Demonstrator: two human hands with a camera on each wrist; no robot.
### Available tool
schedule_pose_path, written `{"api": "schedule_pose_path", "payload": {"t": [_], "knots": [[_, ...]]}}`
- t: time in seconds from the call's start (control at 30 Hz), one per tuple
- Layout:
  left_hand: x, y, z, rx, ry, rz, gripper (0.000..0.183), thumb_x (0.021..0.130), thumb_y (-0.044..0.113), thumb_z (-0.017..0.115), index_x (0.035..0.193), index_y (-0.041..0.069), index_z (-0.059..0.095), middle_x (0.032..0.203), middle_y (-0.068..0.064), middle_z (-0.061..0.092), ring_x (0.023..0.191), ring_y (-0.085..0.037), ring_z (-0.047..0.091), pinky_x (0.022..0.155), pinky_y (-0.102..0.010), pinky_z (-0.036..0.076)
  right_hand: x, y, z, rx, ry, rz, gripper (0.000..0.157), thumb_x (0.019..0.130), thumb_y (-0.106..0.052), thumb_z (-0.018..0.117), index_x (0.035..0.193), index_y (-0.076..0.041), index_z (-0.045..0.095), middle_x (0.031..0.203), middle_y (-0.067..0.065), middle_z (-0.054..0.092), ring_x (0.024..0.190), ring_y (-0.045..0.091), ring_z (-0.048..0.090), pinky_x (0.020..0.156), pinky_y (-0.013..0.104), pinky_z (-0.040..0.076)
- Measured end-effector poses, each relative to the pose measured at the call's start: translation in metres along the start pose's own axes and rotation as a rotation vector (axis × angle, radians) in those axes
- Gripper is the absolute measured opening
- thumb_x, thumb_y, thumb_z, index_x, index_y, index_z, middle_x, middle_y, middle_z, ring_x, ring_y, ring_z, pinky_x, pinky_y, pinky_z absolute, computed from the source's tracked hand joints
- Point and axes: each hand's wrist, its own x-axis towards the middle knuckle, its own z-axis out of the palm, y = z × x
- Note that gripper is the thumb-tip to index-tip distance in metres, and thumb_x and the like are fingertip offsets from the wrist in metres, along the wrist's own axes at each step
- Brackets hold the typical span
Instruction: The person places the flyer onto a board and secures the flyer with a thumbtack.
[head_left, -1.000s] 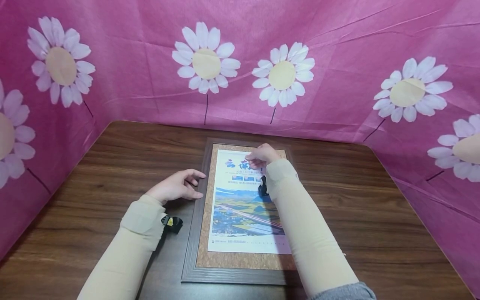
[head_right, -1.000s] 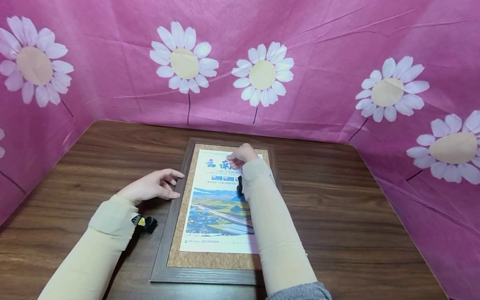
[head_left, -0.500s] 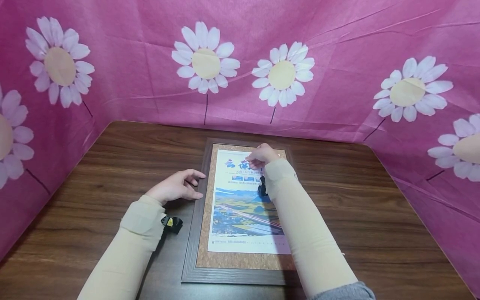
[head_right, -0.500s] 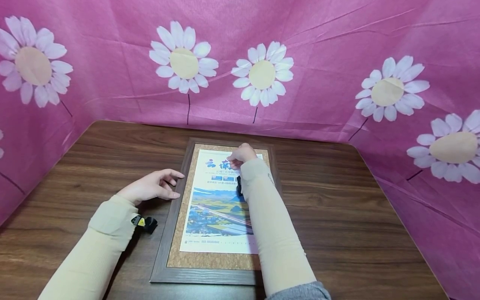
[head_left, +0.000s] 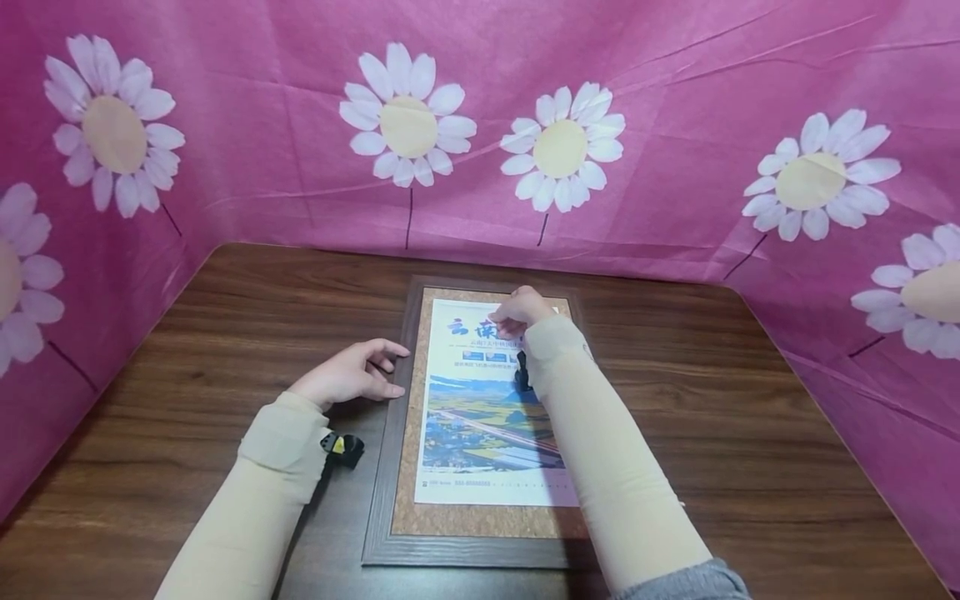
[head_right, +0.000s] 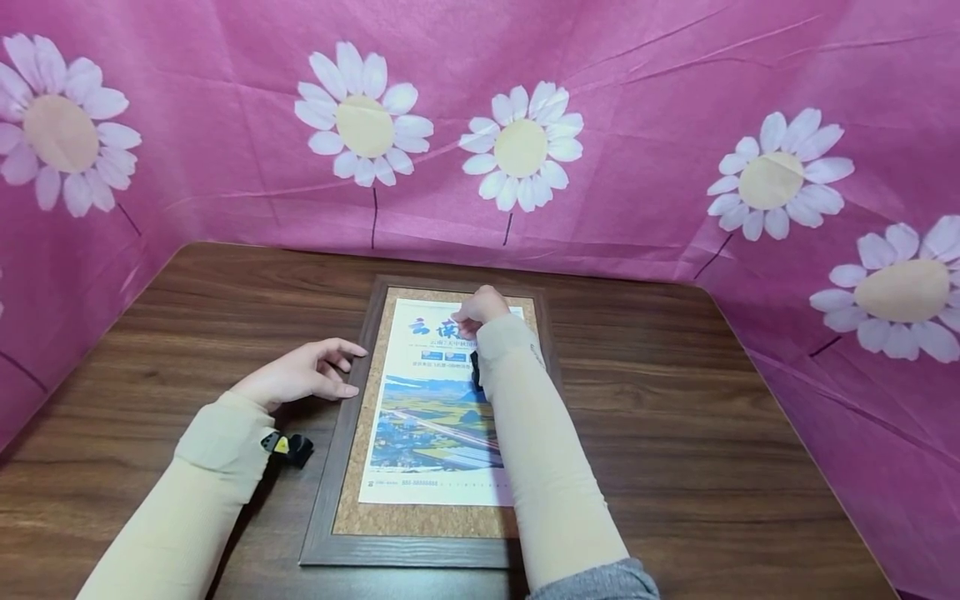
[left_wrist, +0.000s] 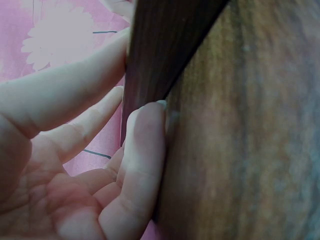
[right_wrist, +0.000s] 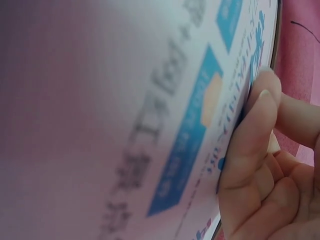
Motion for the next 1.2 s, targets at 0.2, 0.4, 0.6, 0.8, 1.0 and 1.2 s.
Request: {"api": "schedule_pose_path", "payload": {"t": [0.2,0.4,0.6,0.8,1.0,1.2], "knots": [[0.000,0.001,0.000,-0.002,0.000,0.002,0.062,0.085,0.009,0.077,0.139,0.003,0.049,0.117,-0.022,0.051,0.091,-0.022,0.059,0.075,-0.028,0.051,0.001,0.000,-0.002,-0.060,-0.005,-0.023,0.018,0.091,-0.011,0.072,0.098,-0.003,0.058,0.071,0.007,0.061,0.050,0.011,0.058,0.050,0.021,0.050],[0.001,0.001,0.001,-0.001,0.001,0.008,0.061,0.085,0.008,0.077,0.138,0.002,0.050,0.116,-0.022,0.051,0.091,-0.021,0.059,0.075,-0.027,0.051,-0.012,0.002,-0.006,0.027,-0.088,-0.055,0.013,0.093,-0.008,0.068,0.089,-0.004,0.057,0.062,0.002,0.059,0.049,0.009,0.056,0.052,0.020,0.051],[0.004,-0.002,0.003,-0.009,0.000,0.012,0.061,0.085,0.009,0.077,0.138,0.002,0.050,0.116,-0.021,0.051,0.091,-0.022,0.059,0.075,-0.028,0.051,-0.017,0.007,-0.013,0.069,-0.166,-0.073,0.010,0.097,-0.010,0.062,0.097,-0.001,0.059,0.067,0.003,0.061,0.053,0.010,0.058,0.057,0.021,0.054],[0.002,-0.005,0.001,-0.004,-0.001,0.013,0.061,0.085,0.010,0.077,0.139,0.001,0.049,0.118,-0.023,0.052,0.092,-0.020,0.061,0.076,-0.028,0.052,-0.015,0.012,-0.023,0.013,-0.172,-0.178,0.022,0.099,-0.015,0.060,0.112,0.002,0.059,0.082,0.006,0.067,0.067,0.013,0.065,0.073,0.027,0.058],[-0.001,-0.005,-0.007,-0.032,-0.011,0.002,0.058,0.092,0.014,0.071,0.141,-0.004,0.046,0.120,-0.026,0.053,0.093,-0.022,0.064,0.080,-0.036,0.059,-0.033,0.006,-0.051,0.084,-0.091,-0.353,0.034,0.100,-0.015,0.059,0.125,0.008,0.055,0.090,0.006,0.067,0.076,0.013,0.066,0.087,0.033,0.058],[-0.006,0.009,-0.026,0.116,0.101,0.053,0.054,0.097,0.023,0.064,0.138,-0.008,0.048,0.123,-0.027,0.059,0.088,-0.026,0.067,0.079,-0.037,0.059,-0.064,-0.009,-0.084,0.152,0.124,-0.550,0.036,0.100,-0.019,0.059,0.124,0.008,0.058,0.098,0.007,0.072,0.080,0.008,0.069,0.086,0.028,0.058]]}}
